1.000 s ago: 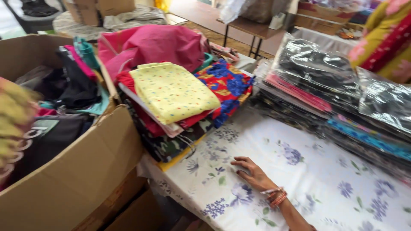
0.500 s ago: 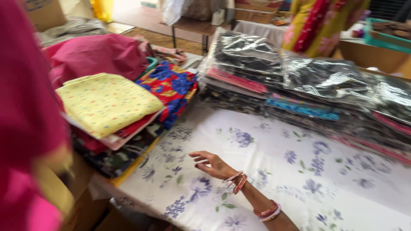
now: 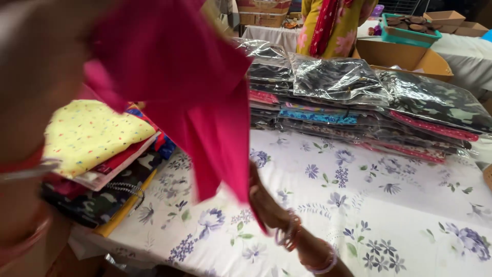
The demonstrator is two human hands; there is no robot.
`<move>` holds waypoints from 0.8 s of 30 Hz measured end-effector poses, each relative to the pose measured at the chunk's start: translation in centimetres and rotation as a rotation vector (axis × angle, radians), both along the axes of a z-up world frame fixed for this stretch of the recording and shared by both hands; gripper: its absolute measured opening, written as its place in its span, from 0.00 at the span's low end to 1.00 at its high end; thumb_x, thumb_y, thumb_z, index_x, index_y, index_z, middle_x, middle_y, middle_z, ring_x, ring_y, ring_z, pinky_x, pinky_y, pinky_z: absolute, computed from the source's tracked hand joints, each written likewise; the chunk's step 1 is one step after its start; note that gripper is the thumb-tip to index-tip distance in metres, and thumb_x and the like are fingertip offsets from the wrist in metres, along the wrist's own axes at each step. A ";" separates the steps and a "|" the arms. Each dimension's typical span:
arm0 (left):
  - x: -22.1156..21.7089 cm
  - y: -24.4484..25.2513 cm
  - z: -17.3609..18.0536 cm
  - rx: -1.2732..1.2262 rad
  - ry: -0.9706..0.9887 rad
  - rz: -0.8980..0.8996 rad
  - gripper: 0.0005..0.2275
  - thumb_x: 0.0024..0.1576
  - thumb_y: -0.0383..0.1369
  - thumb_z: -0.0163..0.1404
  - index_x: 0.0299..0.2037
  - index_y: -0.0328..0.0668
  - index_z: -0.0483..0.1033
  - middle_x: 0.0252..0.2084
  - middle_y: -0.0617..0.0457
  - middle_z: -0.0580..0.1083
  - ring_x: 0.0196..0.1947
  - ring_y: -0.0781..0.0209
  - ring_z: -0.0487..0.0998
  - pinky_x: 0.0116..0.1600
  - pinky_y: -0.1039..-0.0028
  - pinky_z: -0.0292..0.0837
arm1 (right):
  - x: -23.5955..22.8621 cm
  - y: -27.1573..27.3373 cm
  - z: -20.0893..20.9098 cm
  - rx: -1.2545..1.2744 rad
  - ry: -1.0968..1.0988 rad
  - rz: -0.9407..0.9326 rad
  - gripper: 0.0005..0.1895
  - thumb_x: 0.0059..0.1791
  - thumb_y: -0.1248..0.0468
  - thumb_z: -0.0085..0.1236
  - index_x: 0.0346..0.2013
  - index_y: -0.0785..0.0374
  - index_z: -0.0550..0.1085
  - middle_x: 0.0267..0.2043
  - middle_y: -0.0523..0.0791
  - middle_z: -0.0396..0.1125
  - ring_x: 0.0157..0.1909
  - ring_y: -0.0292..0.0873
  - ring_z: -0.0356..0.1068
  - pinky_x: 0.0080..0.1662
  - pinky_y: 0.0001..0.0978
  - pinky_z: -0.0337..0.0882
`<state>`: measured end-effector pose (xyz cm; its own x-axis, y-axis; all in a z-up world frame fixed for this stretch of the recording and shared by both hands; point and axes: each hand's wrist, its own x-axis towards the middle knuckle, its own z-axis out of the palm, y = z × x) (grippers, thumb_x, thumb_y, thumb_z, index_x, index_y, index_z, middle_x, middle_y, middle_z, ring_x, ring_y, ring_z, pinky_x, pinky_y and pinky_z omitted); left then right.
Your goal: The recorder folds yellow leggings and a pink t-shirt on a table.
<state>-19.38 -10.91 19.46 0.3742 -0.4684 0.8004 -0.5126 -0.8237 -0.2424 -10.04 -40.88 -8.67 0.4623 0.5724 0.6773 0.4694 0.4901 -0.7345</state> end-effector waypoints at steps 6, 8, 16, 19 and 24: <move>12.2 -8.9 -0.8 0.022 -0.100 -0.293 0.18 0.47 0.13 0.44 0.48 0.30 0.72 0.34 0.43 0.70 0.31 0.47 0.76 0.38 0.63 0.69 | 3.0 -7.5 1.3 0.082 -0.024 -0.438 0.49 0.56 0.29 0.40 0.79 0.57 0.45 0.79 0.55 0.51 0.76 0.56 0.57 0.74 0.53 0.63; 15.2 -10.4 -1.2 -0.248 0.148 -0.331 0.11 0.50 0.15 0.47 0.43 0.31 0.71 0.32 0.48 0.69 0.28 0.57 0.71 0.32 0.63 0.64 | 1.4 -9.0 3.2 0.021 -0.104 -0.534 0.48 0.55 0.31 0.44 0.77 0.56 0.44 0.78 0.54 0.49 0.76 0.56 0.56 0.73 0.53 0.63; 14.8 -20.7 -0.1 -1.175 1.034 -0.954 0.07 0.54 0.21 0.57 0.38 0.26 0.71 0.29 0.48 0.74 0.24 0.58 0.77 0.30 0.66 0.79 | -0.1 -7.6 7.2 -0.125 -0.818 -1.064 0.55 0.47 0.40 0.63 0.76 0.57 0.42 0.76 0.55 0.42 0.78 0.59 0.44 0.75 0.57 0.54; 12.5 -22.1 -0.5 -0.744 0.899 -1.034 0.20 0.54 0.33 0.64 0.52 0.29 0.75 0.43 0.48 0.80 0.40 0.62 0.81 0.46 0.72 0.81 | 3.1 -9.6 7.9 -0.138 -0.933 -1.259 0.41 0.51 0.54 0.66 0.72 0.60 0.55 0.71 0.52 0.52 0.76 0.55 0.52 0.74 0.52 0.59; 12.3 -20.3 -3.0 -0.418 0.746 -0.859 0.56 0.49 0.47 0.72 0.74 0.26 0.39 0.68 0.34 0.67 0.63 0.49 0.77 0.66 0.64 0.74 | 14.2 -20.3 3.2 0.089 -0.215 -0.979 0.23 0.61 0.61 0.55 0.70 0.62 0.64 0.67 0.48 0.64 0.66 0.46 0.66 0.66 0.36 0.70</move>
